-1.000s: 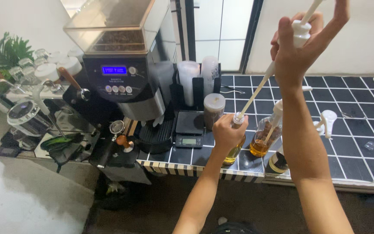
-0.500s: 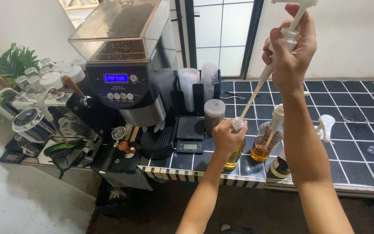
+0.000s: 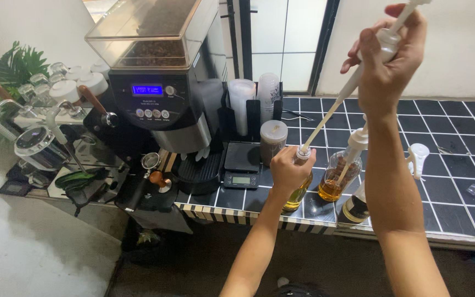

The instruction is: The person prepares multiple drink bottles by opening their caps and inserting pump dispensers.

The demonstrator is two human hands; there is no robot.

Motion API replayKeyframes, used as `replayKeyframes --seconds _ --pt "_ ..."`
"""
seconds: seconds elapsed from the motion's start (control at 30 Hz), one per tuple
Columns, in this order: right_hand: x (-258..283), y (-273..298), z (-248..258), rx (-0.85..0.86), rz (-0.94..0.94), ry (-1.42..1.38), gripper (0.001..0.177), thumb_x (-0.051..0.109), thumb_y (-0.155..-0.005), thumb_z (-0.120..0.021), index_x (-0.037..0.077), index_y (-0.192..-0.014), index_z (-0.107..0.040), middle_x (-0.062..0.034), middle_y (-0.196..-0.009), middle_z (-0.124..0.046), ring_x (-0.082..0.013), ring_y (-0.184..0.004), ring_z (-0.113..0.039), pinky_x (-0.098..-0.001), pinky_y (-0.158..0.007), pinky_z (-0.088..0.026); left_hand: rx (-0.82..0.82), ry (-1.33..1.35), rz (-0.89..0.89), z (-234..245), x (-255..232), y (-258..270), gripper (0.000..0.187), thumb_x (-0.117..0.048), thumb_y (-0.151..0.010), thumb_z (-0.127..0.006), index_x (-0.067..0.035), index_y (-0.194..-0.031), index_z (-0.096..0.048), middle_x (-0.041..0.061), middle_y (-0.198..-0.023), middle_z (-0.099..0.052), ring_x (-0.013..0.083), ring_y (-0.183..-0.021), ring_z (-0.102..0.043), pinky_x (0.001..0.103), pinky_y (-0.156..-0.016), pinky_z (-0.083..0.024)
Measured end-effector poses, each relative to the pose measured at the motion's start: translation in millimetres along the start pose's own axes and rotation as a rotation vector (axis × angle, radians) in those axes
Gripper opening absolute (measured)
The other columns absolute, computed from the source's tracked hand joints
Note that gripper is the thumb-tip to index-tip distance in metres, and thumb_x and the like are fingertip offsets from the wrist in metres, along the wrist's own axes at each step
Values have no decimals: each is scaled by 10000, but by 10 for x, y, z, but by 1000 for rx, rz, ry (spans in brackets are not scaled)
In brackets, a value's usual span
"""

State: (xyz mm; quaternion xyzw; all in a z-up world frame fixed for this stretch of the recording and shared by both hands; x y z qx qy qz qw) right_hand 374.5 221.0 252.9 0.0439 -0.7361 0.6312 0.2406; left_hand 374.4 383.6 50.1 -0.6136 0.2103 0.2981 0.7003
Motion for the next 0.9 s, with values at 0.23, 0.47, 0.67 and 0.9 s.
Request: replayKeyframes --seconds 0.23,0.47,0.67,0.9 --pt "356 1 424 37 363 259 240 55 -1205 -531 -19 -1394 -402 -127 -975 -656 -210 -800 -727 -347 -659 -619 13 -24 -29 22 10 4 322 -352 -869 -804 -52 -795 -713 82 -736 -698 234 -669 -696 375 -628 -548" --pt "530 450 951 -164 -36 255 224 118 -1310 -495 -68 -1258 -609 -158 -918 -590 -243 -807 -648 -410 -803 -601 62 30 -23 25 65 -4 304 -347 -874 -793 -55 -832 -720 82 -776 -714 216 -692 -710 367 -637 -560" --pt "900 659 604 15 167 610 177 58 -1210 -442 -60 -1319 -518 -165 -983 -692 -244 -874 -773 -359 -766 -635 170 102 108 -32 129 14 305 -318 -888 -785 -79 -731 -678 54 -666 -684 168 -560 -673 335 -510 -515" --pt "899 1561 197 94 94 545 599 -15 -1086 -652 16 -1517 -239 -118 -985 -671 -199 -823 -739 -287 -689 -612 92 145 64 157 -54 123 329 -237 -897 -770 -72 -681 -585 63 -639 -630 173 -541 -639 344 -503 -480"
Point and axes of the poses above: each hand's wrist, its own y-axis away from the middle knuckle, its own z-axis out of the back of the hand, x = y × z, the point moved 3 cm from there along -y, towards the middle knuckle
